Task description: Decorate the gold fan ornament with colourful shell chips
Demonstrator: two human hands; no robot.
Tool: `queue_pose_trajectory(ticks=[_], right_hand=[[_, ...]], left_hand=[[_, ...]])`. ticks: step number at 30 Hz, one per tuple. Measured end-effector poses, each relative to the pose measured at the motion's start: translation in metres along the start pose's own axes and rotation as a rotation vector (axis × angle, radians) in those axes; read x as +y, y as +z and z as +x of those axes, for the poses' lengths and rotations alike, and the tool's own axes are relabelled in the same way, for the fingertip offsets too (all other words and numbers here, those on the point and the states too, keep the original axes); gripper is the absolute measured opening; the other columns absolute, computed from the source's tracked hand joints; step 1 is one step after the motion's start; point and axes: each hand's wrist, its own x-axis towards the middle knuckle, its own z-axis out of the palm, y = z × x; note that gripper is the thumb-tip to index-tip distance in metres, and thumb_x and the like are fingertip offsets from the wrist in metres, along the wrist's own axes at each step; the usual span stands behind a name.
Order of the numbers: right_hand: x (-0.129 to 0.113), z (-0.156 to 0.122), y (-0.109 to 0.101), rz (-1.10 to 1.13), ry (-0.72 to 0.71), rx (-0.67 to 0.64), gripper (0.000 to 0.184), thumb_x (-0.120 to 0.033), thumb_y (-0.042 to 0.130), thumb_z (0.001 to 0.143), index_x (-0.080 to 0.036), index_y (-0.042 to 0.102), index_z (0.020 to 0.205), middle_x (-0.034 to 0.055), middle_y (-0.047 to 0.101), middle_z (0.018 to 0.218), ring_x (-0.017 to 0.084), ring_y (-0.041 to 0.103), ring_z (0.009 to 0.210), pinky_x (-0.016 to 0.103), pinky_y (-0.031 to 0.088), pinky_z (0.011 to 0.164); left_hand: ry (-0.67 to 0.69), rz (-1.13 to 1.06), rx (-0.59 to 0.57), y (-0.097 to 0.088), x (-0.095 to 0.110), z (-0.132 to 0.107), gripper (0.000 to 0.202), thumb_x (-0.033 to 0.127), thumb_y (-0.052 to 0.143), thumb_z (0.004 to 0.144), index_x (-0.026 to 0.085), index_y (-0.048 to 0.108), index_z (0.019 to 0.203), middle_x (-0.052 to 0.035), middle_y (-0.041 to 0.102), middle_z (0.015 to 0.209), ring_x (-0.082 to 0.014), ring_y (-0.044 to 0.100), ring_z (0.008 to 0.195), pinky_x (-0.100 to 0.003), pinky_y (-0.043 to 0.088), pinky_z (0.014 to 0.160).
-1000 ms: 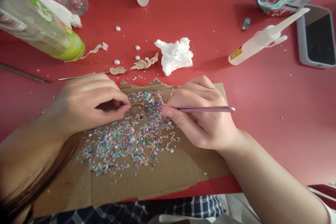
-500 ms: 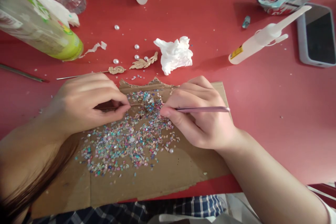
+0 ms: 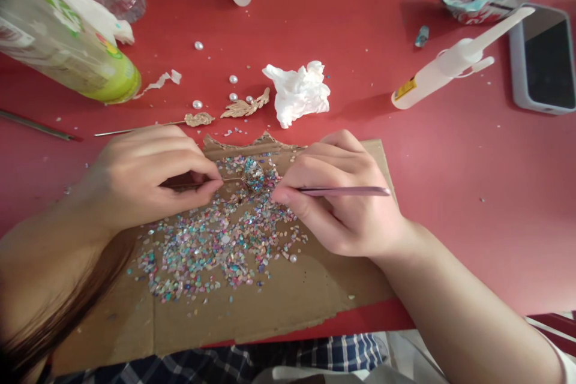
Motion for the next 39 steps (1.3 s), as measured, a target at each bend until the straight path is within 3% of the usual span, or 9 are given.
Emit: queue_pose_trajectory(ticks=[8,16,39], right_hand=[[0.0010,0.0016,0.0004,0.002,-0.019,-0.008,0.018,-0.021,0.059,0.097,-0.019,0.060,0.079,0.0001,0.070,0.069,0.016,0.068,0.065,0.038,0.040,0.069],[0.0001,0.0008,0.0013,-0.007,0.015,-0.019,0.018,-0.025,0.057,0.099,-0.024,0.059,0.081,-0.0024,0.070,0.069,0.018,0.067,0.064,0.040,0.042,0.069],[0.0011,0.0013,0.0014,-0.001,-0.004,-0.015,0.018,-0.023,0.057,0.098,-0.020,0.059,0.080,-0.0007,0.071,0.070,0.016,0.068,0.066,0.037,0.041,0.069]], left_hand=[[0.021,0.002,-0.002,-0.0001,0.0000,-0.0004,0.014,0.022,0.061,0.088,0.026,0.063,0.075,0.0028,0.066,0.067,-0.0142,0.057,0.064,-0.032,0.048,0.063],[0.025,0.017,-0.005,0.0007,-0.0007,-0.0007,0.014,0.023,0.062,0.088,0.026,0.063,0.074,0.0032,0.066,0.067,-0.0142,0.057,0.064,-0.032,0.048,0.064],[0.025,0.010,-0.002,0.0014,-0.0012,-0.0007,0.014,0.023,0.061,0.088,0.026,0.062,0.074,0.0036,0.065,0.067,-0.0141,0.057,0.064,-0.032,0.047,0.063]])
